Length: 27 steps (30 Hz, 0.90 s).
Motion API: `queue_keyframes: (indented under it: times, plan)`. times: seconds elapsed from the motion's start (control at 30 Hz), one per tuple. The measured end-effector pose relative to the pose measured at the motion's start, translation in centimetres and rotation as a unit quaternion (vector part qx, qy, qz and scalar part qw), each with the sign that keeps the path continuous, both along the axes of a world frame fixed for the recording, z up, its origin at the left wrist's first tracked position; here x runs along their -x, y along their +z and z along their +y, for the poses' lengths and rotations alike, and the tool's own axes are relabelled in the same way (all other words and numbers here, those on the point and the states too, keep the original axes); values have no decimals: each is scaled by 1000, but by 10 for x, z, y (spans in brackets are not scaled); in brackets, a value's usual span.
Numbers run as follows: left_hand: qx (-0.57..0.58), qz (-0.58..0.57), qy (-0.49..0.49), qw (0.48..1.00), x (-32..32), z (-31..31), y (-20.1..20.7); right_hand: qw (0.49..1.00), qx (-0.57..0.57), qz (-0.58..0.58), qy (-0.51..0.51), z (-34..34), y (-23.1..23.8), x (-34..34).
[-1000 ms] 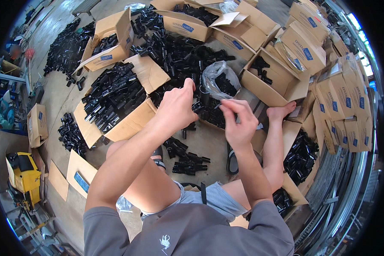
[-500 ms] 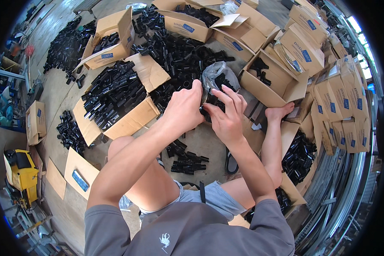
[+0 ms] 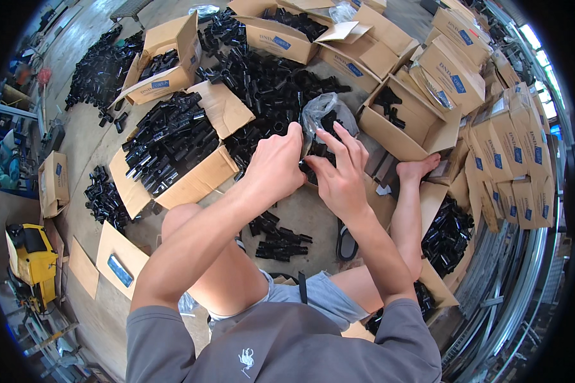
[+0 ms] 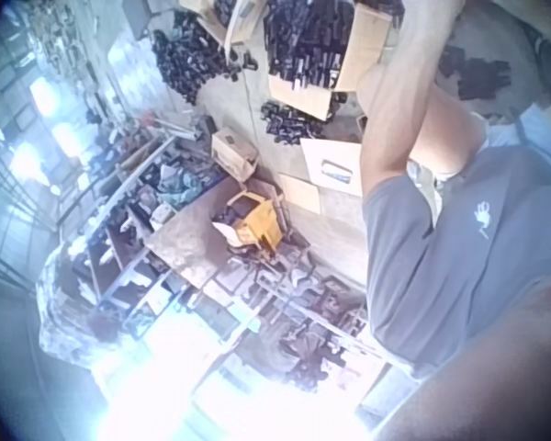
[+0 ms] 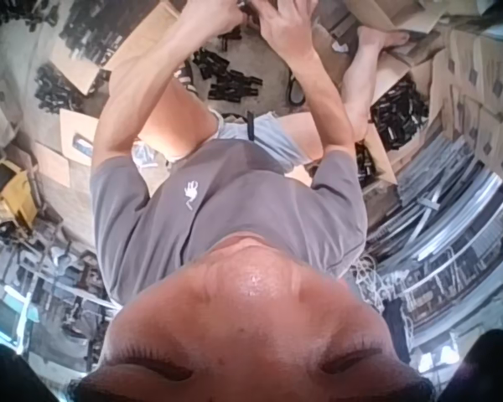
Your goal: The person assembles small black metal components by hand while sitting on the floor, taking pieces from a large pile and small fasteners from a container.
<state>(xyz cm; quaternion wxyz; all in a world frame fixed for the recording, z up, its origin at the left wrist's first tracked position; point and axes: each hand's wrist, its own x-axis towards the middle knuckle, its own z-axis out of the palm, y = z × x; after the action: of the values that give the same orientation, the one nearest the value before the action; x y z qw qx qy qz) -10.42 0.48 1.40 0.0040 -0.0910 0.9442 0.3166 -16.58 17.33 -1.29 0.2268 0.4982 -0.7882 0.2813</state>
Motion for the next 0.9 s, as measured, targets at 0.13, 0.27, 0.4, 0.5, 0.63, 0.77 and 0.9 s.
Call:
queue_keyframes:
  times: [0.13, 0.27, 0.4, 0.5, 0.63, 0.77, 0.9]
  plan:
    - [-20, 8, -9, 1000, -1, -1, 2, 1000, 6, 25, 16, 5, 4, -1]
    - [-147, -19, 27, 989, -3, -6, 26, 985, 158, -5, -66, 25, -9, 12]
    - [-296, -28, 70, 952, -7, -21, 29, 895, 305, -255, -200, 36, -52, 29]
    - [-435, -25, 92, 895, -10, -22, 29, 813, 304, -447, -218, 38, -110, 37]
    - [-570, -29, 98, 815, -4, -15, 32, 865, -39, -407, -291, 71, -218, 61]
    - [-608, -34, 124, 783, -12, -12, 34, 765, -238, -472, -368, 65, -252, 61]
    - [-672, -14, 155, 724, -13, -8, 27, 726, -302, -489, -379, 67, -269, 66]
